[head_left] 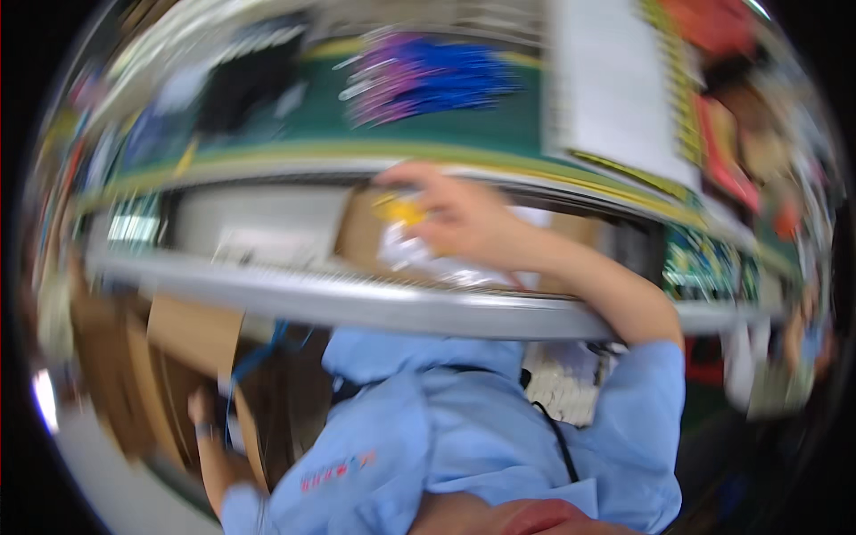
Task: Assembling electronic components onto a printed circuit board at an assembly line station.
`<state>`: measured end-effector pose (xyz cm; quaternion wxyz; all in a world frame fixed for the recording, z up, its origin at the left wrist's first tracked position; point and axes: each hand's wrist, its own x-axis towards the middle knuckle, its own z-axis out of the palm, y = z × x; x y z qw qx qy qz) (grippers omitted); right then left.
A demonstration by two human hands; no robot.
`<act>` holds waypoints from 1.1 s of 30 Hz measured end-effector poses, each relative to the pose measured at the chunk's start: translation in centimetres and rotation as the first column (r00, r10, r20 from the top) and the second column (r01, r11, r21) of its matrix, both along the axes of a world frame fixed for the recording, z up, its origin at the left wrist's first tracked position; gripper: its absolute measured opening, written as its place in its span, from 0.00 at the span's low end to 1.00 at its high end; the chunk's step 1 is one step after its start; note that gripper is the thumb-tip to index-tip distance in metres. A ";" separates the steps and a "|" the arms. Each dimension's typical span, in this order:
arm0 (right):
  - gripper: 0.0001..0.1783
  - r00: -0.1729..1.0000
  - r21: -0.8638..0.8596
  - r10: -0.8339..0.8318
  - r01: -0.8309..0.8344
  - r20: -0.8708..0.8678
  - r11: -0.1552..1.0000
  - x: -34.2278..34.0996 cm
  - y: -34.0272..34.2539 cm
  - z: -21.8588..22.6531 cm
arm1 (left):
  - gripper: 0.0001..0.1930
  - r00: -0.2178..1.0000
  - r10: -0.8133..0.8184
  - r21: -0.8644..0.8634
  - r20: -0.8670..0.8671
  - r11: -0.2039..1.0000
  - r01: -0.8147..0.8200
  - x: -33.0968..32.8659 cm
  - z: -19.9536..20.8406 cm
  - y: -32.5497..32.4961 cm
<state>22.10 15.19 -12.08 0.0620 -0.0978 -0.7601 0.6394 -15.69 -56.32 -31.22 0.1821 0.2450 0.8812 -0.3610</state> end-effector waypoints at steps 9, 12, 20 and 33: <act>0.21 0.990 -0.007 -0.072 0.073 0.118 0.997 0.9 2.6 -2.4 | 0.20 0.583 0.812 0.622 -0.035 0.474 -0.623 9.8 0.9 5.8; 0.15 0.988 -0.038 -0.040 0.046 0.151 0.998 -0.8 2.3 -3.3 | 0.19 0.491 0.871 0.711 -0.029 0.363 -0.602 9.6 0.5 6.5; 0.14 0.957 0.132 -0.036 -0.002 0.288 0.991 -3.0 0.0 -2.2 | 0.16 0.506 0.862 0.688 -0.014 0.375 -0.621 8.1 1.7 6.2; 0.11 0.912 0.191 0.042 -0.131 0.408 0.973 -3.7 -1.7 -1.5 | 0.19 0.609 0.785 0.549 0.113 0.462 -0.697 4.5 0.1 3.6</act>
